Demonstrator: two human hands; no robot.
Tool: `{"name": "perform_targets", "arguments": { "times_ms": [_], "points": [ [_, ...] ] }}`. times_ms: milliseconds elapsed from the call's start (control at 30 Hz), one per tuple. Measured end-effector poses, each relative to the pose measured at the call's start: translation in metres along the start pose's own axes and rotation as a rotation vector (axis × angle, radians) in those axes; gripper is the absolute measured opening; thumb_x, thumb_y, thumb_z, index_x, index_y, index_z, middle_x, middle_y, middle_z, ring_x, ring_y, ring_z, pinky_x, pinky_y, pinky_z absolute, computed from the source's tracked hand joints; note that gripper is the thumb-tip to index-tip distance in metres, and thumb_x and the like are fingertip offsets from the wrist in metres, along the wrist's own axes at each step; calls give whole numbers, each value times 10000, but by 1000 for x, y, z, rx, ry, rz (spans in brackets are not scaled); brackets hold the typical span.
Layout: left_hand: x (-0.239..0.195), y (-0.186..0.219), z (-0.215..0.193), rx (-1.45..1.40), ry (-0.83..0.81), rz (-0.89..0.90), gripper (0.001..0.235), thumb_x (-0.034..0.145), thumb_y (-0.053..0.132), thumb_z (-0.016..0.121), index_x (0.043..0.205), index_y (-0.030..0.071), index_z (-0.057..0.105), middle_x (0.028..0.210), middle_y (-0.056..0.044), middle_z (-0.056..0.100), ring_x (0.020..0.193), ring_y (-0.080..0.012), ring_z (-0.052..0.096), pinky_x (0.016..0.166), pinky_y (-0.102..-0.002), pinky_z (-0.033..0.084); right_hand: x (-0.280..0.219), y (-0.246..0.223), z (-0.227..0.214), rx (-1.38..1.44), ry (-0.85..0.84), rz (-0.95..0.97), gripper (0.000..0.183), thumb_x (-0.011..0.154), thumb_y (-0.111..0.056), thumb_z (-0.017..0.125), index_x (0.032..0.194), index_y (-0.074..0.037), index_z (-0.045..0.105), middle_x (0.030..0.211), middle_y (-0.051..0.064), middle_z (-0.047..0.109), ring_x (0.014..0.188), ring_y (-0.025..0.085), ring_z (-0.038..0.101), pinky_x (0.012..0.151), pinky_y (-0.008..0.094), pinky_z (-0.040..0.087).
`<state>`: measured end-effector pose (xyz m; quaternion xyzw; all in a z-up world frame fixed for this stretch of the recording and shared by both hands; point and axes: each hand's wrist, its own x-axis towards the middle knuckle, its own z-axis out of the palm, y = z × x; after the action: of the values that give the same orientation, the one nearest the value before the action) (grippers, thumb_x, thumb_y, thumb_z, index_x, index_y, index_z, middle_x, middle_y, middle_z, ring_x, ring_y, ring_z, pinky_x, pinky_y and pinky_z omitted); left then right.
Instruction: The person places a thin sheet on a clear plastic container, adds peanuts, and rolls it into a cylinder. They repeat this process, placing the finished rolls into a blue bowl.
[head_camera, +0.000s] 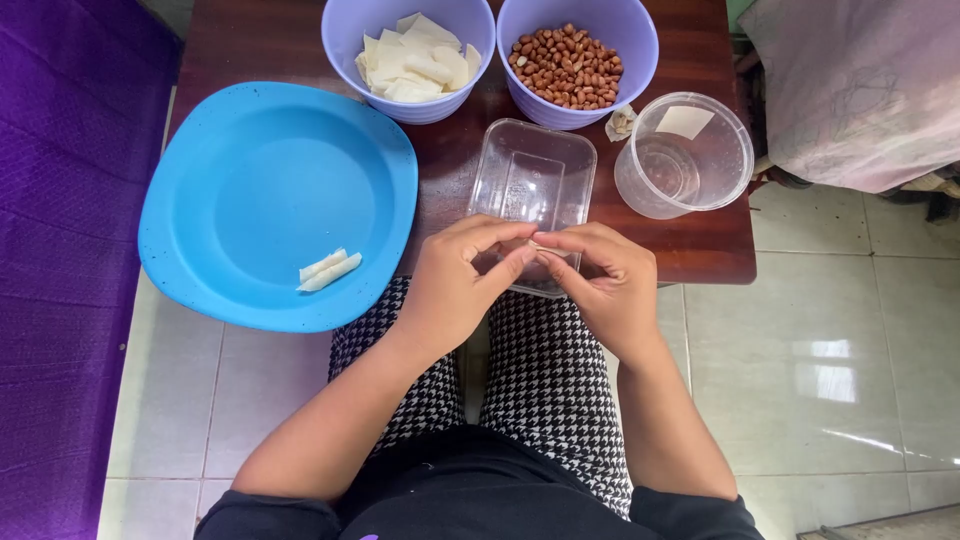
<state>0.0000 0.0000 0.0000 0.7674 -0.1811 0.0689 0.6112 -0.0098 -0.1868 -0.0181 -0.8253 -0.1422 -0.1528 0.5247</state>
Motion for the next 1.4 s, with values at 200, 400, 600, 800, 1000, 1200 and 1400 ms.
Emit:
{"name": "perform_targets", "arguments": {
  "times_ms": [200,400,600,800,1000,1200,1400],
  "points": [
    [-19,13,-14,31,20,-17,255,922,79,734,1172,112,769,970,-113,764,840,-233,753,737,-334,613,3,-18,5,87,-83,2,129,858,-57,819,985,-78,809,884,92,764,830,193,728,789,361,573],
    [-46,22,-47,116,120,-53,248,893,61,754,1134,117,774,929,-79,763,711,-173,708,647,-264,573,12,-46,33,160,-213,-63,127,848,-87,836,970,-107,806,901,69,752,829,183,705,798,339,556],
    [-71,14,-95,205,214,-107,255,874,69,774,1120,136,787,903,-52,772,675,-142,676,619,-242,541,28,-74,71,201,-338,-158,104,878,-62,800,979,-89,793,852,92,699,796,206,635,786,335,504],
    [-81,16,-131,248,280,-141,290,878,63,787,1161,127,775,945,-67,774,721,-142,684,663,-256,539,45,-80,111,151,-495,-216,112,880,-156,814,988,-155,789,828,25,702,827,233,664,908,350,439],
    [-86,-2,-150,289,313,-140,298,867,40,786,1155,117,776,944,-88,767,736,-177,702,684,-286,547,59,-98,128,81,-571,-230,98,892,-152,785,990,-153,784,839,23,721,873,241,685,971,386,412],
    [-84,-16,-160,383,303,-145,259,926,125,752,1184,151,765,947,-50,762,802,-205,710,858,-362,494,71,-87,145,18,-622,-201,95,921,-164,770,1014,-183,783,837,-3,712,893,211,684,956,358,399],
    [-79,-22,-167,630,282,-124,233,938,186,765,1169,213,751,950,19,749,842,-172,698,991,-400,355,77,-87,154,-74,-641,-234,73,940,-176,750,1009,-181,773,838,-16,698,919,205,653,995,388,306]
  ]
}}
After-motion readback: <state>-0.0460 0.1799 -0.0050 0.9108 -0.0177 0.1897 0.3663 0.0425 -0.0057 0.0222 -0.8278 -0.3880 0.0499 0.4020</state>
